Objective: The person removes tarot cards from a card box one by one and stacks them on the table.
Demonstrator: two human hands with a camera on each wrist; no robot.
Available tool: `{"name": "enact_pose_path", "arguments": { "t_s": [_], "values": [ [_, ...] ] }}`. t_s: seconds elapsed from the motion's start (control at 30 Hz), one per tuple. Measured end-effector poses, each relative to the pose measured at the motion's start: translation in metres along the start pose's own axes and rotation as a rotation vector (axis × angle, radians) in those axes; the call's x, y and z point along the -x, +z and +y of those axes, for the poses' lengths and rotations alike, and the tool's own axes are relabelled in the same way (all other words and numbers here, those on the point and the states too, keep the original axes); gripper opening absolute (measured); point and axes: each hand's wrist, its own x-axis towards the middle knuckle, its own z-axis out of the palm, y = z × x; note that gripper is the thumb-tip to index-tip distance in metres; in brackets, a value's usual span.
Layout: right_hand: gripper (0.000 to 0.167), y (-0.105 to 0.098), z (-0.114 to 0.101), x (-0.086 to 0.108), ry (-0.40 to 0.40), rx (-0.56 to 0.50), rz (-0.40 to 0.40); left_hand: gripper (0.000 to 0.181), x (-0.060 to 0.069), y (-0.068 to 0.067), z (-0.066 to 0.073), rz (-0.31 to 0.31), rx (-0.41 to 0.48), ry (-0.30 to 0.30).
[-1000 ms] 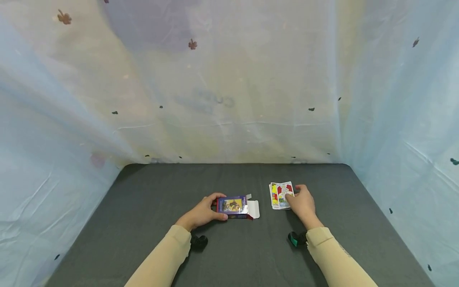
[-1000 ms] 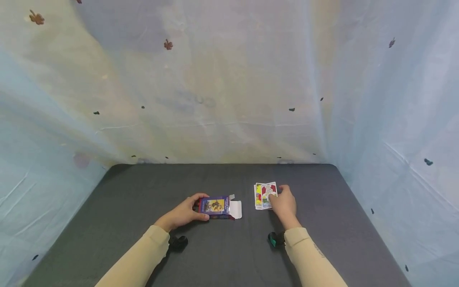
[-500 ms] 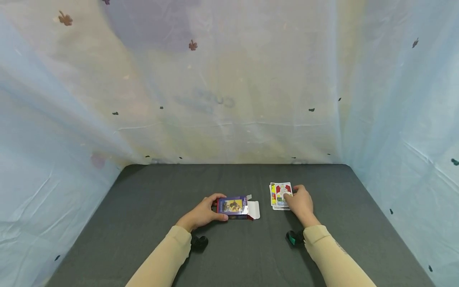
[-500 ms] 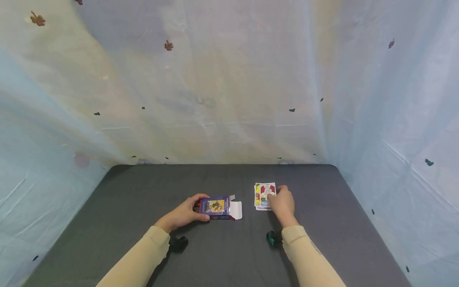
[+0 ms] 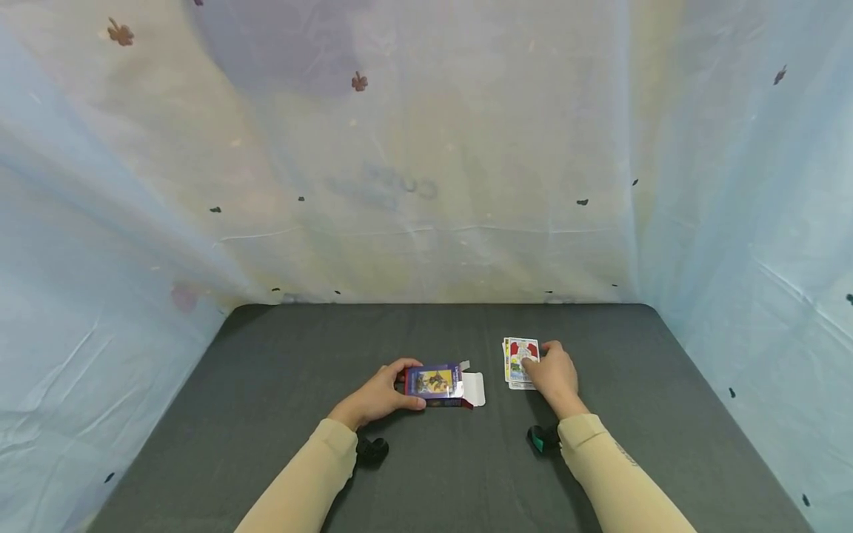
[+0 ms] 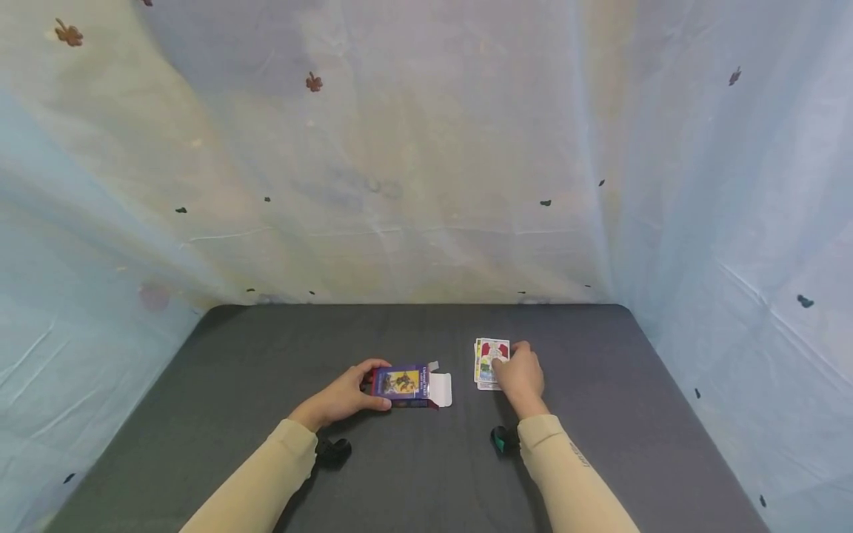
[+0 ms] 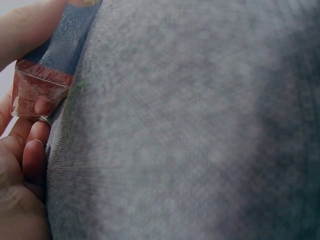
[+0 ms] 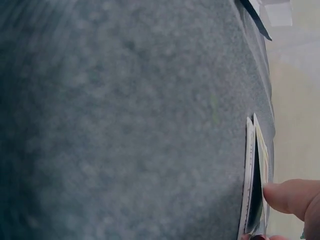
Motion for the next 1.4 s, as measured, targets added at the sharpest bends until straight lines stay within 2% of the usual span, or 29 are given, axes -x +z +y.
{"name": "enact_pose_path", "arguments": {
  "t_s": [0.2, 0.53, 0.77, 0.93, 1.4],
  "values": [
    [0.057, 0.001, 0.001, 0.000, 0.001, 0.016, 0.007, 0.070, 0.001, 0.001, 0.002, -0.001, 0.008, 0.015],
    [0.060, 0.005, 0.001, 0.002, -0.003, 0.001, 0.023, 0.069, 0.003, 0.001, 0.005, 0.002, 0.009, 0.007],
    [0.086, 0.015, -0.010, 0.008, 0.010, -0.022, 0.032, 0.069, 0.003, 0.000, 0.004, 0.003, 0.009, 0.012],
    [0.099, 0.021, -0.017, 0.012, 0.032, 0.007, 0.016, 0.070, 0.004, 0.001, 0.006, 0.001, 0.009, 0.005],
    [0.086, 0.020, -0.021, 0.015, 0.010, -0.001, -0.002, 0.070, 0.003, 0.000, 0.004, 0.001, 0.017, 0.007]
  ]
}}
